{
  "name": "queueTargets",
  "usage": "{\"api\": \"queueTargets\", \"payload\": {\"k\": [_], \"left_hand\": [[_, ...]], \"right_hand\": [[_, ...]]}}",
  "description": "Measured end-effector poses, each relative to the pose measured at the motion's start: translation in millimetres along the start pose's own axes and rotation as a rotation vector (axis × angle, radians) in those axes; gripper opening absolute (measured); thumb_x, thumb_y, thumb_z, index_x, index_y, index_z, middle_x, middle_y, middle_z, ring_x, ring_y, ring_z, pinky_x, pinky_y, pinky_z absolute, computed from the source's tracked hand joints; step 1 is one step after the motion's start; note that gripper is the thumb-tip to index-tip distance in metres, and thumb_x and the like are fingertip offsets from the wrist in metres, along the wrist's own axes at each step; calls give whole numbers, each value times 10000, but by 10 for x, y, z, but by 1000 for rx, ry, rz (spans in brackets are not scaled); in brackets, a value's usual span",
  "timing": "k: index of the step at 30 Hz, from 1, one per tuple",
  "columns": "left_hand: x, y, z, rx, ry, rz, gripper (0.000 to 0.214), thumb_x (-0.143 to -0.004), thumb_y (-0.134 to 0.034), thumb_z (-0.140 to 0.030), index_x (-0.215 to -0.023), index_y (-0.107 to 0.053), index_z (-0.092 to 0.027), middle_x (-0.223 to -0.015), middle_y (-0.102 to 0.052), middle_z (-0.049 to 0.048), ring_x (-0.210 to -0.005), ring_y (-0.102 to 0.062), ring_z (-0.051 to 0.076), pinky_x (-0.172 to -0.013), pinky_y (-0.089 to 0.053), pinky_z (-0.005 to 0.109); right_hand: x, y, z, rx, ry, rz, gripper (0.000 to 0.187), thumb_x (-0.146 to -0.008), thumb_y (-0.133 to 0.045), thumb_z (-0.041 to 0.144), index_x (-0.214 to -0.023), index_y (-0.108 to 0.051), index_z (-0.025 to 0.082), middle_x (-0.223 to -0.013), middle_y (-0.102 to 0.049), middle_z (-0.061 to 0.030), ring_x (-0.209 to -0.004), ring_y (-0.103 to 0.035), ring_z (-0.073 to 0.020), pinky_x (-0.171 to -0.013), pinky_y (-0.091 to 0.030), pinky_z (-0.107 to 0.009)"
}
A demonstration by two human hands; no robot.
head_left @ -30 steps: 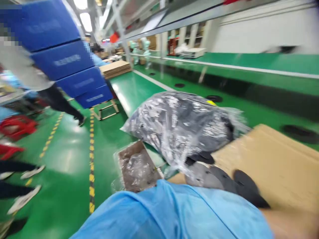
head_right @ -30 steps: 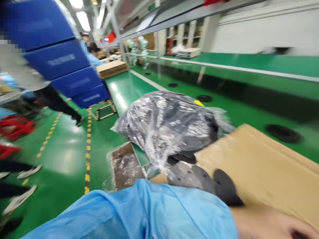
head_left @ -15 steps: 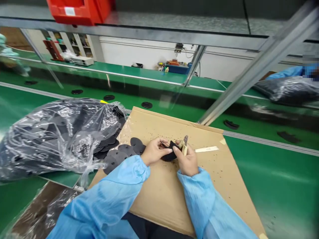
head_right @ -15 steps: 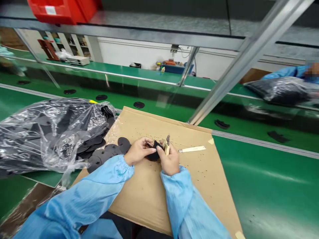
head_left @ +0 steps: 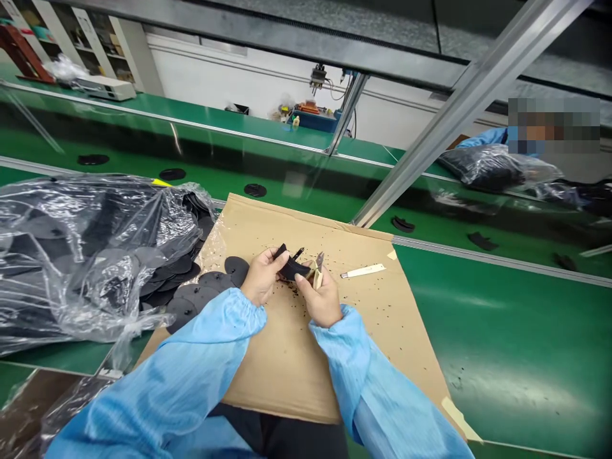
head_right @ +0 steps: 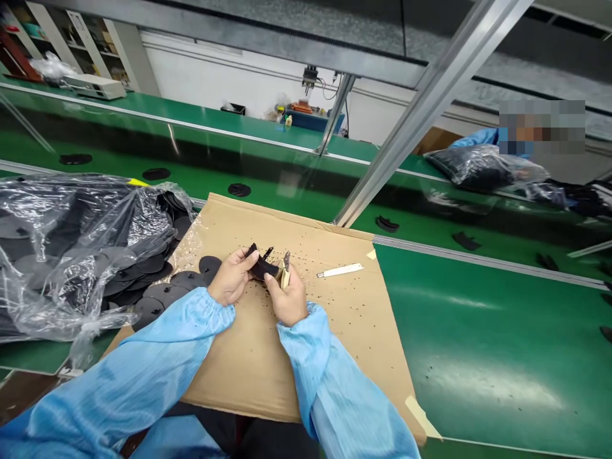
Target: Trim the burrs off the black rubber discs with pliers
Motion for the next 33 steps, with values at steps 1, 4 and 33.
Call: {"api": "queueTargets", "payload": {"k": [1, 4, 33], "left_hand": [[0, 6, 0, -1, 15, -6, 649, -491, -872, -426, -937, -544, -87, -813, -612, 26, -722, -583, 135, -637, -506, 278], [-12, 47, -32, 10, -2, -41, 672, -499, -870, -405, -1009, -551, -107, -839, -611, 12, -728, -579, 128, -623, -509, 273], [-47, 115, -105, 54, 27, -136, 198, -809, -646, -84, -1004, -616, -72, -842, -632, 36, -685, -583, 76, -655, -483, 197]], "right_hand": [[4, 25, 20, 46, 23, -9, 567, -769, -591, 552, -1104, -521, 100, -868, -567, -52, -742, -516, -49, -731, -464, -195], [-13, 176, 159, 264, 165, -101, 510, -823, -537, 534, -1129, -569, 128, -973, -585, -64, -862, -543, -66, -833, -471, -216], [-30, 185, 312, 917, 436, 39, 278, -857, -505, 308, -1094, -638, 252, -913, -585, 20, -871, -513, -42, -855, -373, -171]]}}
Point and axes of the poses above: each hand's wrist, its own x-axis away from the middle knuckle, its own y-axis out of the back of the hand, z = x × y, the point moved 7 cm from there along -x, towards the middle knuckle
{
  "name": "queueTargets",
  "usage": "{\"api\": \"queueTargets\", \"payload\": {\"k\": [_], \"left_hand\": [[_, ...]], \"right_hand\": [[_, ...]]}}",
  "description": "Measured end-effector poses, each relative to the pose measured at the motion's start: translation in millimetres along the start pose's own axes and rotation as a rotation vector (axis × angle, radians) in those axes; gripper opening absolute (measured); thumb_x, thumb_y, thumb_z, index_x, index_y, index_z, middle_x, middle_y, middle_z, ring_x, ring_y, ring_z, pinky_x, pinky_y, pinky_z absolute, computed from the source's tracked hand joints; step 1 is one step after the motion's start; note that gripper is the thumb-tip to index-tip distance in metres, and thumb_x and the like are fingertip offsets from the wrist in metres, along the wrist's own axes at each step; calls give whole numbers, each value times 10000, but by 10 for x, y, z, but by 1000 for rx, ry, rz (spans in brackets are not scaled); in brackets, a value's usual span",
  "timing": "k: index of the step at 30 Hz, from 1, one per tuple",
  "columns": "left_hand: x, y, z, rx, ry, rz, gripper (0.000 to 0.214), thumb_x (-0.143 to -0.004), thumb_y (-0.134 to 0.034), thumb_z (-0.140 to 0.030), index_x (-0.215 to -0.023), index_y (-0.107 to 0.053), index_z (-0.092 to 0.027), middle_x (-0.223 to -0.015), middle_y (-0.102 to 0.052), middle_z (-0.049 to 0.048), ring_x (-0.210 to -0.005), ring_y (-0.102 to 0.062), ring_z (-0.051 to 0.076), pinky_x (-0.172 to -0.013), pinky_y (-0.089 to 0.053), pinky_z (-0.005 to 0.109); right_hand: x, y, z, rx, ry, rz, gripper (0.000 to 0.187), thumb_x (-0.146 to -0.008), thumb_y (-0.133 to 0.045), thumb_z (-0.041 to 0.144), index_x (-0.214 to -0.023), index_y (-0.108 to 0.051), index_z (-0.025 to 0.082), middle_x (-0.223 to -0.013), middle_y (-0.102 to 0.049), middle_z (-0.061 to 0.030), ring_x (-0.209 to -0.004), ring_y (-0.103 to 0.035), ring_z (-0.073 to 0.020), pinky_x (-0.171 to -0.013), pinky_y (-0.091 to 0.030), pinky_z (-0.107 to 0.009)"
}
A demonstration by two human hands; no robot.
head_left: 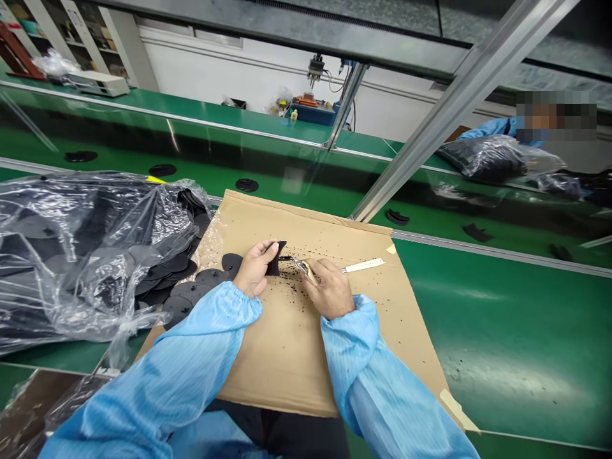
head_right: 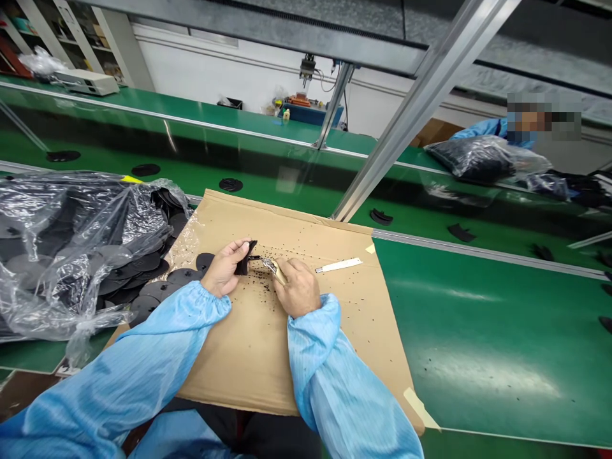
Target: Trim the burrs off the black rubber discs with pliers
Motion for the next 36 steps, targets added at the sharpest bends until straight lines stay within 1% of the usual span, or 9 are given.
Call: {"api": "queueTargets", "payload": {"k": [5, 8, 11, 15, 20, 23, 26, 29, 36], "left_hand": [[-23, 13, 24, -49, -27, -4, 218, -812, -648, -108, -1023, -598, -80, -884, -626, 37, -725, -574, 76, -697, -476, 200], [-8, 16, 32, -79, -51, 30, 411, -699, -749, -130, -1069, -576, -91, -995, -630, 43, -833, -588, 92, -772, -475, 206], [33, -29, 60, -175, -40, 116, 627, -582, -811, -109, -1139, -524, -100, -1045, -629, 48, -913, -592, 104, -824, -461, 203], [88, -116, 96, -215, -3, 208, 714, -565, -839, -132, -1177, -473, -92, -1025, -637, 66, -906, -600, 100, -830, -465, 200], [71, -95, 91, -134, 28, 141, 666, -480, -890, -264, -997, -525, -57, -858, -633, 60, -681, -579, 98, -577, -464, 187], [58, -93, 91, -91, 61, 152, 632, -521, -878, -310, -1006, -549, -74, -868, -626, 63, -683, -602, 130, -583, -506, 238], [41, -51, 66, -65, 56, 99, 581, -645, -817, -248, -1122, -511, -123, -886, -613, 46, -645, -609, 149, -555, -515, 277], [23, -25, 59, -84, 59, 73, 429, -740, -738, -206, -1082, -497, -111, -812, -579, 35, -563, -554, 118, -426, -389, 194], [31, -51, 102, 57, 209, 131, 258, -806, -661, -194, -1016, -544, -100, -678, -473, -9, -455, -391, 63, -372, -257, 161]], "right_hand": [[-2, -55, -16, -53, -96, 88, 283, -796, -513, 222, -1036, -663, 230, -887, -593, -3, -839, -500, -62, -784, -338, -197], [13, -63, -29, -272, -203, 39, 256, -814, -515, 309, -960, -662, 158, -855, -596, -28, -788, -491, -55, -747, -350, -183], [53, -87, -87, -556, -353, -57, 408, -843, -485, 469, -948, -620, 99, -782, -580, -38, -682, -464, -31, -669, -371, -158], [77, -181, -47, -723, -372, -8, 457, -803, -534, 513, -978, -610, 98, -776, -593, -34, -667, -499, -31, -653, -417, -147], [94, -158, 100, -643, -238, -8, 363, -804, -553, 422, -974, -634, 112, -880, -622, -44, -762, -556, -42, -726, -454, -157], [96, -127, 235, -628, -84, 2, 317, -826, -540, 375, -998, -643, 130, -960, -623, -44, -884, -575, -53, -835, -470, -174], [94, -102, 142, -645, -167, -62, 328, -831, -539, 388, -1000, -635, 123, -942, -624, -46, -859, -576, -53, -825, -476, -179], [83, -87, 7, -575, -261, -106, 353, -829, -537, 412, -1018, -641, 132, -928, -625, -40, -837, -570, -57, -804, -469, -185], [53, -151, 148, -233, -54, 83, 347, -845, -505, 338, -1128, -638, 186, -1014, -616, -48, -955, -558, -99, -870, -430, -222]]}}
Point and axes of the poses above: each hand's wrist, its own x-axis away from the middle knuckle, its own y-axis out of the back of the hand, z = x × y, the point moved 7 cm from there along -x, towards the middle knuckle
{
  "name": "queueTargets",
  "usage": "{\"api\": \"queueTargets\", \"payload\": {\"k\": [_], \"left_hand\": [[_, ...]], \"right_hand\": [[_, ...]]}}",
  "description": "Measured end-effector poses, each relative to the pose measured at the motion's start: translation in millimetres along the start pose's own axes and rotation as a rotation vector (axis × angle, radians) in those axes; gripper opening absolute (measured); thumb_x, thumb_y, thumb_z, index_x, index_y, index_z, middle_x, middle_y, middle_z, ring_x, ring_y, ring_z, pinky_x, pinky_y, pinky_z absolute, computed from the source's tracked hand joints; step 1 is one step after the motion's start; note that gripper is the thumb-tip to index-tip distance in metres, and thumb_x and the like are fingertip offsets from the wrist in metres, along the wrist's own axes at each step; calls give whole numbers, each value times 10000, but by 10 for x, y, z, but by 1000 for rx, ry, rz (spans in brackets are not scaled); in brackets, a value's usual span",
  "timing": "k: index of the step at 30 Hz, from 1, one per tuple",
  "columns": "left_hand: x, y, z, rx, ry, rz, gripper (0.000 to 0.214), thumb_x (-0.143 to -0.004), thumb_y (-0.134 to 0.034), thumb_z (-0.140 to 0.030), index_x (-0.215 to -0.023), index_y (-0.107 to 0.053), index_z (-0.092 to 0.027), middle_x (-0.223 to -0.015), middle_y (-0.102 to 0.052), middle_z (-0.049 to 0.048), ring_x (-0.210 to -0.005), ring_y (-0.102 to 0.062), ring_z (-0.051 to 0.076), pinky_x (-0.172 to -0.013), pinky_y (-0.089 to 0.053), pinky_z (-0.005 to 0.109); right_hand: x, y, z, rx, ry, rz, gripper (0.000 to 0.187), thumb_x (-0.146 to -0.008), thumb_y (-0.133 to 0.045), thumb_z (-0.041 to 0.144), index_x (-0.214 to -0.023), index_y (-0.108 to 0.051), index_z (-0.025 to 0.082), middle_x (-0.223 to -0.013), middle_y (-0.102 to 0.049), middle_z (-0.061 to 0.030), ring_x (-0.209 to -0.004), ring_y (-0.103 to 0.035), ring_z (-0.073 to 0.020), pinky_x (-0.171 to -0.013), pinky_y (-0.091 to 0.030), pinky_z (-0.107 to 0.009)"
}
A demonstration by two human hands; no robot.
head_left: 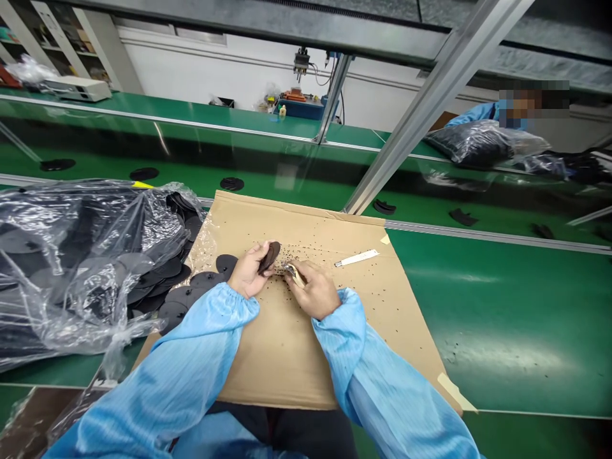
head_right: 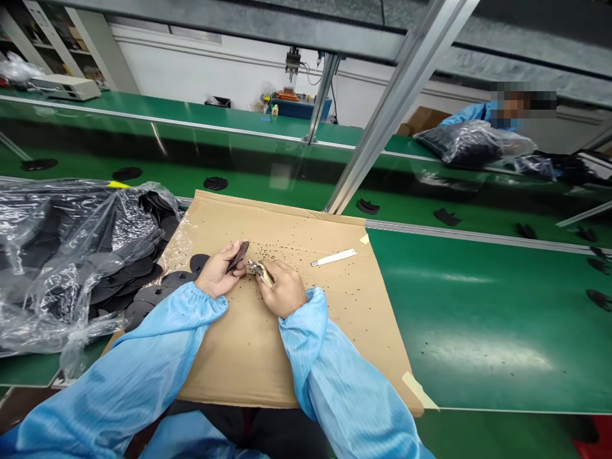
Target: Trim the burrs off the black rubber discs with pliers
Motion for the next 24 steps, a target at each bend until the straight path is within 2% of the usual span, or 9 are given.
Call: {"api": "queueTargets", "payload": {"k": [4, 11, 17, 24], "left_hand": [[40, -44, 16, 0, 75, 37, 125, -897, -522, -171, -993, -551, -97, -633, -436, -13, -399, -345, 57, -354, -203, 153], [71, -79, 46, -58, 106, 38, 155, -840, -607, -171, -971, -576, -95, -651, -463, -14, -383, -314, 39, -345, -194, 150], [46, -63, 57, -63, 84, 64, 142, -886, -520, -150, -986, -581, -70, -680, -485, 6, -379, -329, 45, -335, -205, 158], [89, -84, 43, -75, 93, 46, 149, -871, -547, -171, -989, -582, -87, -656, -442, -7, -380, -323, 48, -337, -199, 160]], "right_hand": [[13, -76, 23, 102, -19, 111, 356, -873, -460, 376, -1159, -608, 224, -1021, -600, -35, -982, -550, -107, -894, -433, -236], [9, -76, 17, 154, -17, 107, 352, -877, -466, 381, -1164, -611, 236, -1026, -600, -29, -981, -554, -107, -885, -422, -235], [24, -104, 16, 173, -93, 198, 352, -886, -447, 384, -1190, -588, 274, -1056, -596, -7, -1010, -552, -113, -874, -409, -243], [39, -95, 21, 188, -95, 183, 351, -876, -467, 395, -1181, -595, 280, -1016, -599, -4, -978, -551, -106, -829, -380, -234]]}}
Point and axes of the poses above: each hand's wrist, its own x-axis away from the middle knuckle, its own y-axis out of the back of the hand, z = x × y, the point moved 7 cm from there along -x, towards the middle knuckle
